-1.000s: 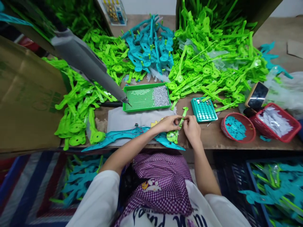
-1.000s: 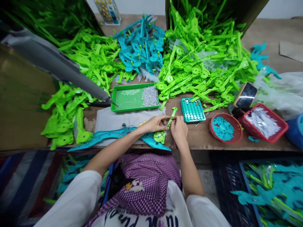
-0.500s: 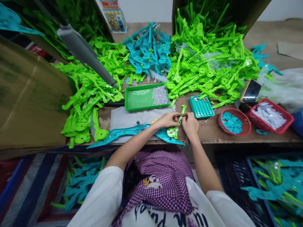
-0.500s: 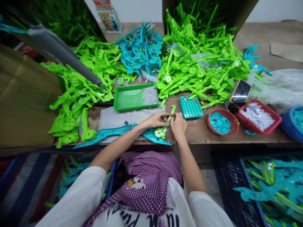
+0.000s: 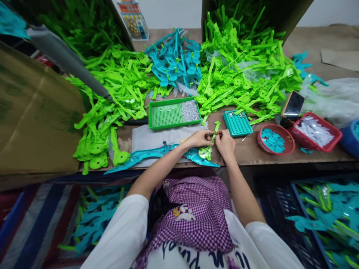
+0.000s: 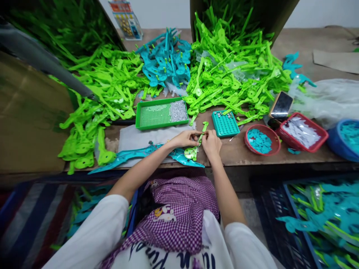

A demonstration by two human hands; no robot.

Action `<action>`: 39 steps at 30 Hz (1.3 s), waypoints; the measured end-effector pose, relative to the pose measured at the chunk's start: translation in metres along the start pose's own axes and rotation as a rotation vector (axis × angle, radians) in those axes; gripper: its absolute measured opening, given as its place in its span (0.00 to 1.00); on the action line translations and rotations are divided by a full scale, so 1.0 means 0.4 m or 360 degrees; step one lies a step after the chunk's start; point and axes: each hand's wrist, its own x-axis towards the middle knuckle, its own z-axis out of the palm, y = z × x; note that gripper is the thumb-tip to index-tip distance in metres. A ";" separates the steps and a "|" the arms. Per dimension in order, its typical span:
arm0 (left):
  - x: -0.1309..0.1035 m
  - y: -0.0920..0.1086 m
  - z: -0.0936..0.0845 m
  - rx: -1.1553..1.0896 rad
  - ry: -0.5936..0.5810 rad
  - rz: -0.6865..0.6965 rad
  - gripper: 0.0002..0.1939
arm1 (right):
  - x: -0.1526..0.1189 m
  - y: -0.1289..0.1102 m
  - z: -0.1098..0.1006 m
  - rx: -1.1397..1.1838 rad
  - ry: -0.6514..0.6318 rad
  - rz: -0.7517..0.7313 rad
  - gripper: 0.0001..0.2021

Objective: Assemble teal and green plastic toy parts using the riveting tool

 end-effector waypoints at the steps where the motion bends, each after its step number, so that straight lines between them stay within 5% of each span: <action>1: 0.000 0.000 -0.001 -0.0009 -0.0015 0.0007 0.32 | 0.000 0.000 0.000 -0.0003 -0.0002 0.0003 0.11; 39: 0.010 0.007 -0.003 0.0121 -0.0023 -0.0003 0.31 | -0.010 0.017 0.001 0.0160 0.0061 -0.0152 0.13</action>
